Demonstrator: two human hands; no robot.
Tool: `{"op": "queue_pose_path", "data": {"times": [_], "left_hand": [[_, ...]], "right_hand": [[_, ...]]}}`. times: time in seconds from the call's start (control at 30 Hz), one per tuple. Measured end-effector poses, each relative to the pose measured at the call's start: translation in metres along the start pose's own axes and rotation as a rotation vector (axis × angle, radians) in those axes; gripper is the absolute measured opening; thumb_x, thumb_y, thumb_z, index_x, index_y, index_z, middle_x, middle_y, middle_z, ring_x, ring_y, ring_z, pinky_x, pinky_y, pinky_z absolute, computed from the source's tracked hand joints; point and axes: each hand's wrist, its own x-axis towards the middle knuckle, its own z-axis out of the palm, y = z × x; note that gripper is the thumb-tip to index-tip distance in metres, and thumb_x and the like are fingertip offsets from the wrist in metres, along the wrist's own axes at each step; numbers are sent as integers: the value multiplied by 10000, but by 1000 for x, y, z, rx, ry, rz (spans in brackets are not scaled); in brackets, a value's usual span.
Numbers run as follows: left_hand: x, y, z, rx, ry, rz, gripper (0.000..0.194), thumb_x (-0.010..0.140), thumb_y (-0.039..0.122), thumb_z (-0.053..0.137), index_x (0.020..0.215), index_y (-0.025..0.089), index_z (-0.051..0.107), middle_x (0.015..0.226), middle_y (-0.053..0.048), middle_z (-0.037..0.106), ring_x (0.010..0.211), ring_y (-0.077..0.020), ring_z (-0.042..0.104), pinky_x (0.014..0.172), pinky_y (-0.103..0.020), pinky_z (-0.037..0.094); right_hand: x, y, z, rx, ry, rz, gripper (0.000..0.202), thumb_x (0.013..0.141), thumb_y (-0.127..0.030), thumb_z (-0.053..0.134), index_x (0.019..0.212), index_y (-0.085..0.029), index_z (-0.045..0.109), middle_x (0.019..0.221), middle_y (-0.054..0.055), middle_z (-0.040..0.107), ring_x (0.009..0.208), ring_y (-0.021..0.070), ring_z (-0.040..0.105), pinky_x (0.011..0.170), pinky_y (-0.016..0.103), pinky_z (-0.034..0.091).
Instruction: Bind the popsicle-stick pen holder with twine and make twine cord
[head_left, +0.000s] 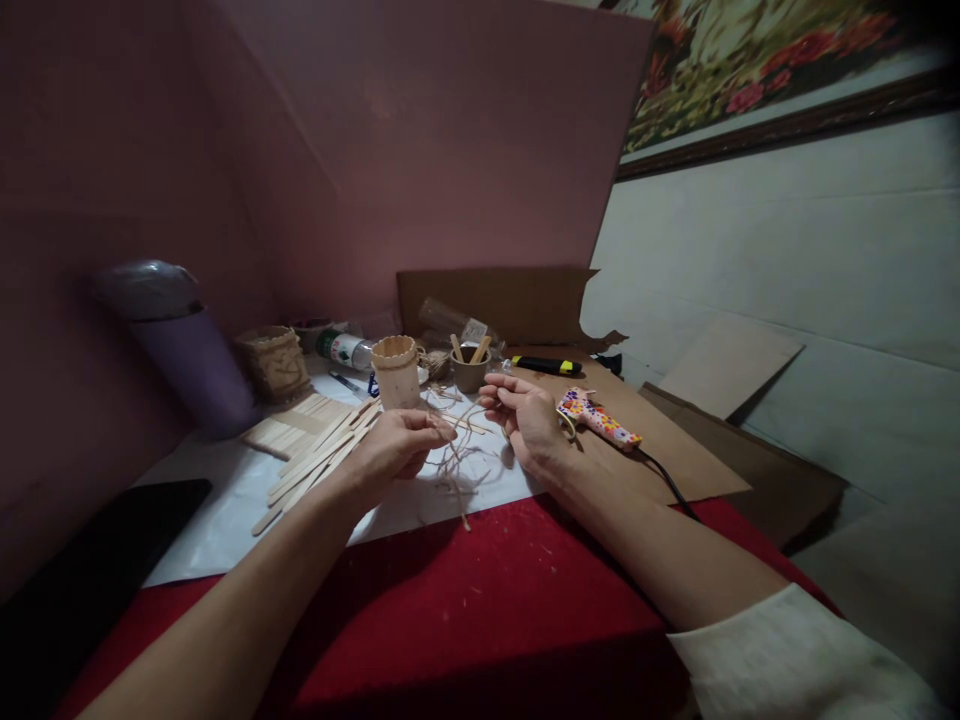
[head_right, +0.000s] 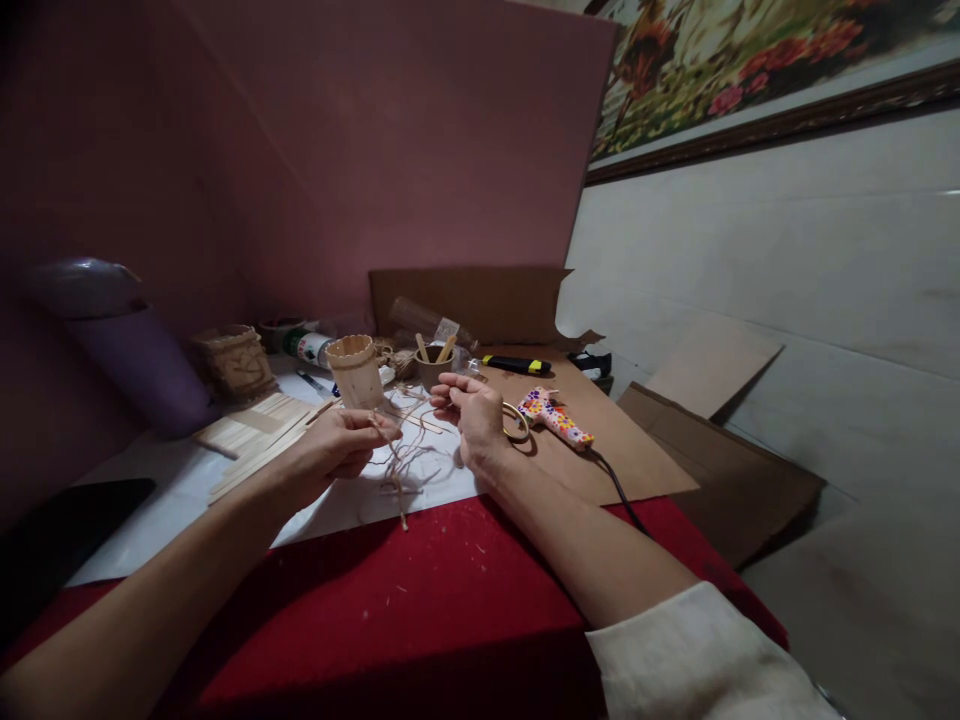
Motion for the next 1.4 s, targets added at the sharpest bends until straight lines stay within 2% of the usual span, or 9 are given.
{"op": "queue_pose_path", "data": {"times": [0.2,0.37,0.43,0.53,0.7,0.9,1.1,1.23,1.4], "left_hand": [[1,-3,0,317,23,137,149,648,292,690,593,173,619,416,66,344,394,-61,209,415,-232,97],[-2,-1,-6,668,240,293,273,546,207,746,380,193,530,418,26,398,447,-88,279,452,-237,97],[-1,0,-9,592,138,272,246,559,235,753,416,183,559,467,7,474,490,-100,363,455,-216,171],[1,1,-10,177,-62,101,223,677,269,680,517,157,572,525,-6,536,512,-102,437,497,-208,309],[5,-1,-7,-353,-26,-303,221,802,179,532,586,143,510,485,12,484,406,-80,422,433,-207,364],[6,-4,-10,-335,-32,-172,192,838,180,537,675,88,579,469,20,467,320,-10,271,311,-137,119],[4,-1,-17,-402,-7,-318,447,926,404,345,616,143,533,315,81,240,278,-41,126,309,-173,83],[5,0,-15,-381,44,-361,419,928,343,347,581,156,488,294,85,219,268,-46,118,318,-188,73],[5,-1,-11,-362,92,-227,330,865,186,470,554,180,361,330,80,292,277,-30,175,338,-184,62]], "right_hand": [[0,0,-1,-5,-10,0,185,713,-48,487,790,-143,626,702,26,639,580,98,568,538,226,428],[1,2,-1,-86,-23,62,168,689,-46,510,759,-139,631,673,22,635,526,82,532,485,205,393],[1,2,-1,-101,-10,80,170,686,-41,507,750,-136,632,659,22,633,508,77,520,474,202,377],[0,2,0,-97,-1,78,182,686,-30,495,749,-129,635,645,20,630,501,73,514,474,201,365],[-3,0,2,-107,-19,85,180,665,-24,503,734,-127,634,624,14,618,480,70,493,460,201,343],[-2,1,0,-106,-20,76,185,672,-35,504,760,-125,640,638,13,623,495,72,501,485,213,349],[-2,2,0,-112,-27,74,189,663,-44,503,768,-117,641,638,16,625,496,72,500,493,220,339],[-4,1,0,-116,-41,74,186,652,-53,507,761,-121,641,637,16,623,494,71,496,495,221,337],[-4,0,0,-105,-32,68,179,646,-61,517,767,-125,634,640,11,623,500,69,497,504,218,340]]}}
